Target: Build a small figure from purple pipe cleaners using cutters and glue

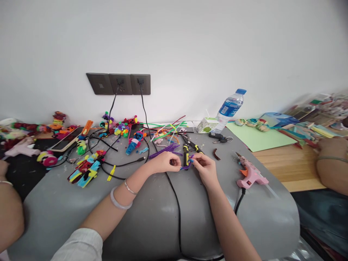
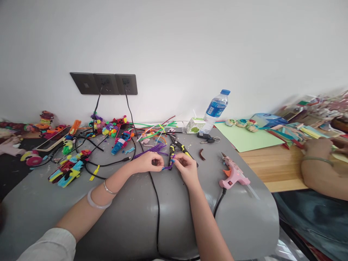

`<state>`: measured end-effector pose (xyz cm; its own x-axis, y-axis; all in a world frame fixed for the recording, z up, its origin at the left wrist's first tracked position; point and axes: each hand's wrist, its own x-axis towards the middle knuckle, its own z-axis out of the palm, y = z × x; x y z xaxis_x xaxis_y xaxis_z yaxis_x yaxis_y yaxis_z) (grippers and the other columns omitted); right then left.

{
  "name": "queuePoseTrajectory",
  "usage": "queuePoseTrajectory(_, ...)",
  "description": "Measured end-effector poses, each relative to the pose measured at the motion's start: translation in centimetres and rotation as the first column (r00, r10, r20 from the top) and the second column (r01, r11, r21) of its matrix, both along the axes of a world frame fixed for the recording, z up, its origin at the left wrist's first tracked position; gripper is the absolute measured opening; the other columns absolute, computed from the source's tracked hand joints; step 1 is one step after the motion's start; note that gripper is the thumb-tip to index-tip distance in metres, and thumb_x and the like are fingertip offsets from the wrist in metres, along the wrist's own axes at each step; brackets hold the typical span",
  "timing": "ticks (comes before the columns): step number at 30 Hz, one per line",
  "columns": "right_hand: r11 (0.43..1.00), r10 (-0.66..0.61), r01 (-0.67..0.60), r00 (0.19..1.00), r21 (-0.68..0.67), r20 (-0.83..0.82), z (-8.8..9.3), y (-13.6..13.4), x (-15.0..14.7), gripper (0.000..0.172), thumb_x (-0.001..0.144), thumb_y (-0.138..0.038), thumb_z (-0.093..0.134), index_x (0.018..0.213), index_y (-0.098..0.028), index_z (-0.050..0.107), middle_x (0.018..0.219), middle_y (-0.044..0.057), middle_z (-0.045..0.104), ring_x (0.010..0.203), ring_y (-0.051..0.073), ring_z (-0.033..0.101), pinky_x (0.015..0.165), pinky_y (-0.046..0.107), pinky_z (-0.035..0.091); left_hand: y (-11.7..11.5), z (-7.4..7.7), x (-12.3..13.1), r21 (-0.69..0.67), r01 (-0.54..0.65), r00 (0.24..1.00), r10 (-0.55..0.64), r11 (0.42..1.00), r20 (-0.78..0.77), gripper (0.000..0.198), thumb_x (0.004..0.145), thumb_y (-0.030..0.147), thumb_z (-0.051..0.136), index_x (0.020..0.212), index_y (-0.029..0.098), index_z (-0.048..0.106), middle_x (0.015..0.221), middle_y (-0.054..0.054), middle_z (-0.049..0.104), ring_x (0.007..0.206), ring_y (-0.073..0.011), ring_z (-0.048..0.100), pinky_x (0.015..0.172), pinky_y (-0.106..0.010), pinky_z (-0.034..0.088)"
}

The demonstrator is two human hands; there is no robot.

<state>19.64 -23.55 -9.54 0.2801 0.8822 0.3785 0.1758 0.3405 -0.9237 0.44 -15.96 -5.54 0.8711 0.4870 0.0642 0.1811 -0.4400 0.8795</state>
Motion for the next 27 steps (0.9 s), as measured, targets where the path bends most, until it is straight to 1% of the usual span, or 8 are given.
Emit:
queuePoseTrajectory(6,1.000,0.009,-0.008,1.000,-0.028,0.021,0.21,-0.06,-0.01,0.016,0.073,-0.036,0.075,0.073,-0.021,0.069,0.072,0.003,0.068,0.066,0.017,0.061,0.061,0.029,0.052,-0.05,0.15,-0.04,0.058,0.005,1.000,-0.004,0.998,-0.023,0.005,0.073,0.016,0.061,0.070,0.014,0.064,0.068,0.001,0.062,0.067,-0.0106,0.053,0.065,-0.021,0.041)
queuePoseTrajectory(13,0.999,0.040,-0.040,0.999,-0.035,0.024,0.44,-0.09,-0.10,0.018,0.073,-0.037,0.075,0.073,-0.020,0.069,0.073,0.003,0.070,0.066,0.017,0.063,0.062,0.029,0.053,-0.13,0.10,-0.07,0.066,0.005,1.000,-0.003,0.998,-0.031,0.006,0.074,0.018,0.061,0.073,0.014,0.065,0.071,0.000,0.064,0.069,-0.0120,0.054,0.068,-0.022,0.042)
queuePoseTrajectory(20,0.999,0.021,-0.020,0.999,-0.040,0.035,0.55,-0.12,-0.21,0.022,0.075,-0.042,0.073,0.075,-0.021,0.069,0.074,0.003,0.069,0.066,0.018,0.062,0.061,0.031,0.053,-0.10,0.09,-0.05,0.072,0.009,1.000,-0.008,0.997,-0.026,0.006,0.074,0.017,0.061,0.072,0.014,0.065,0.070,0.000,0.063,0.068,-0.0118,0.054,0.067,-0.022,0.042)
queuePoseTrajectory(27,0.999,0.007,-0.006,1.000,-0.048,0.007,0.60,-0.21,-0.35,0.025,0.078,-0.045,0.070,0.078,-0.021,0.065,0.070,0.002,0.064,0.058,0.015,0.056,0.053,0.027,0.048,-0.17,0.40,-0.10,0.062,0.009,1.000,-0.007,0.998,-0.030,0.005,0.074,0.017,0.061,0.071,0.014,0.064,0.070,0.000,0.061,0.068,-0.0114,0.053,0.066,-0.021,0.042)
